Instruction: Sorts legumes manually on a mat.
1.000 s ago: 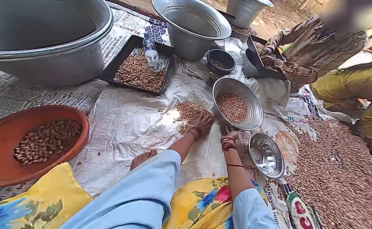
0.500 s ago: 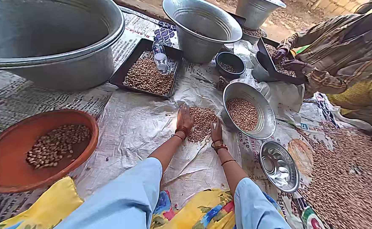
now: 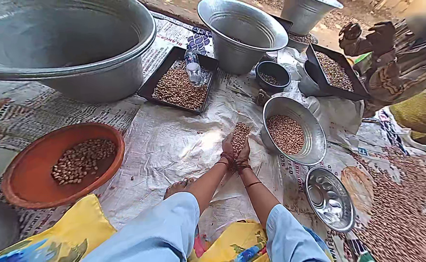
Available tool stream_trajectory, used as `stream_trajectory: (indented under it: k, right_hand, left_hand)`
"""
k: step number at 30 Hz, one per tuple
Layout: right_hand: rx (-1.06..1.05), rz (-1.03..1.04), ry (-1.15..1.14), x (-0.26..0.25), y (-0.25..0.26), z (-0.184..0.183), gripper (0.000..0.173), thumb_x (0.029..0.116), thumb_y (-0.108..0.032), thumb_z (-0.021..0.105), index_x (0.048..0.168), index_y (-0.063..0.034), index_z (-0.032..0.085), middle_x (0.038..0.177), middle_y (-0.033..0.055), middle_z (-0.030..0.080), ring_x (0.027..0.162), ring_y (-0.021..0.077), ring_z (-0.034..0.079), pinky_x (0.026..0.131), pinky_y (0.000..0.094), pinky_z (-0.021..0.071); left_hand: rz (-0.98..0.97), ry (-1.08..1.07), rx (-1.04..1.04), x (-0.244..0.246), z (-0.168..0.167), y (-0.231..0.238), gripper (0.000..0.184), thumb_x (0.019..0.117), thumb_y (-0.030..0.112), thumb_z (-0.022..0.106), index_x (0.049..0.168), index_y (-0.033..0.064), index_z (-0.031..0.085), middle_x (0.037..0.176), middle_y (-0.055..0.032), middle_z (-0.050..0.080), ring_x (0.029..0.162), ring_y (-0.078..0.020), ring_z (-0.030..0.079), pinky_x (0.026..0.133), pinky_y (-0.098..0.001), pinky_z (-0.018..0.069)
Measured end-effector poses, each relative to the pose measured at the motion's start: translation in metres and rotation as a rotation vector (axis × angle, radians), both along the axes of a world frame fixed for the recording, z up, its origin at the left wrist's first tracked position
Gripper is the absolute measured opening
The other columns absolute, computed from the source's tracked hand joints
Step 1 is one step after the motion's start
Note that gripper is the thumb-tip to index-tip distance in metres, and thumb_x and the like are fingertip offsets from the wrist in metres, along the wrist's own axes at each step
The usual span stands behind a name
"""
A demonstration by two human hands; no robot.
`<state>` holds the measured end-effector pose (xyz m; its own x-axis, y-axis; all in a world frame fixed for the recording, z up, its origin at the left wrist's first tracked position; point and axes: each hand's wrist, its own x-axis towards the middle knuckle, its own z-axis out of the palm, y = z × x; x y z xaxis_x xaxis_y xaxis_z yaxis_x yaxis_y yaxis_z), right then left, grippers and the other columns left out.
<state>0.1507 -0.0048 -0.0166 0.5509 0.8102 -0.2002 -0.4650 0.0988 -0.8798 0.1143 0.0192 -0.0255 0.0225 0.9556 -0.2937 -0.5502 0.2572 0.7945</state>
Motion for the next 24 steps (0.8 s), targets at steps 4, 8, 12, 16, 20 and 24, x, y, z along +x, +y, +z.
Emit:
stream_trajectory:
  k: [4,8,12,16,20,24]
  right_hand:
    - [0.056,0.021,0.159,-0.009,-0.003,0.040,0.049,0.1140,-0.034,0.022,0.130,-0.0079,0.061,0.106,0.0071,0.072,0.096,0.0139,0.070,0.083,0.0326,0.0592]
    - [0.240,0.009,0.109,0.012,-0.004,0.129,0.051,0.1136,-0.033,0.020,0.128,-0.0102,0.063,0.104,0.0029,0.073,0.091,0.0112,0.071,0.078,0.0296,0.0595]
    - [0.369,-0.121,0.009,0.086,-0.001,0.192,0.045,0.1128,-0.035,0.022,0.138,-0.0142,0.053,0.113,0.0000,0.068,0.098,0.0079,0.068,0.085,0.0303,0.0579]
    - [-0.034,-0.581,-0.105,0.134,-0.042,0.200,0.047,0.1119,-0.023,0.034,0.156,-0.0062,0.035,0.159,0.0157,0.040,0.143,0.0266,0.043,0.114,0.0480,0.0390]
    - [-0.125,-0.562,-0.384,0.119,-0.092,0.177,0.041,0.1049,-0.003,0.043,0.146,-0.0004,0.044,0.142,0.0160,0.051,0.120,0.0190,0.052,0.095,0.0363,0.0460]
    - [0.082,-0.295,-0.502,0.085,-0.092,0.163,0.021,0.0996,0.006,0.048,0.117,0.0061,0.060,0.106,0.0087,0.066,0.091,0.0099,0.065,0.083,0.0276,0.0558]
  left_hand:
    - [-0.030,-0.473,-0.153,-0.010,0.029,0.002,0.048,0.1120,0.036,0.030,0.129,0.0035,0.061,0.110,-0.0158,0.071,0.101,-0.0249,0.071,0.093,-0.0462,0.0578]
    - [-0.105,-0.376,0.079,0.011,0.129,-0.002,0.045,0.1114,0.035,0.034,0.117,0.0074,0.068,0.097,-0.0069,0.074,0.086,-0.0155,0.072,0.078,-0.0359,0.0613]
    - [-0.335,-0.040,0.414,0.069,0.209,0.018,0.041,0.1115,0.024,0.038,0.137,0.0010,0.062,0.134,-0.0165,0.063,0.122,-0.0209,0.061,0.107,-0.0402,0.0469]
    - [-0.326,0.429,0.693,0.057,0.197,0.008,0.041,0.1090,0.022,0.046,0.144,0.0037,0.056,0.152,-0.0232,0.048,0.142,-0.0364,0.046,0.116,-0.0519,0.0376]
    - [-0.593,1.123,0.479,-0.030,0.148,-0.058,0.045,0.1056,0.019,0.054,0.147,0.0028,0.053,0.158,-0.0202,0.043,0.150,-0.0319,0.036,0.124,-0.0456,0.0270]
    - [-0.660,1.478,0.652,-0.072,-0.023,-0.110,0.083,0.0988,0.057,0.050,0.161,0.0059,0.031,0.165,-0.0340,0.016,0.156,-0.0474,0.010,0.125,-0.0620,0.0033]
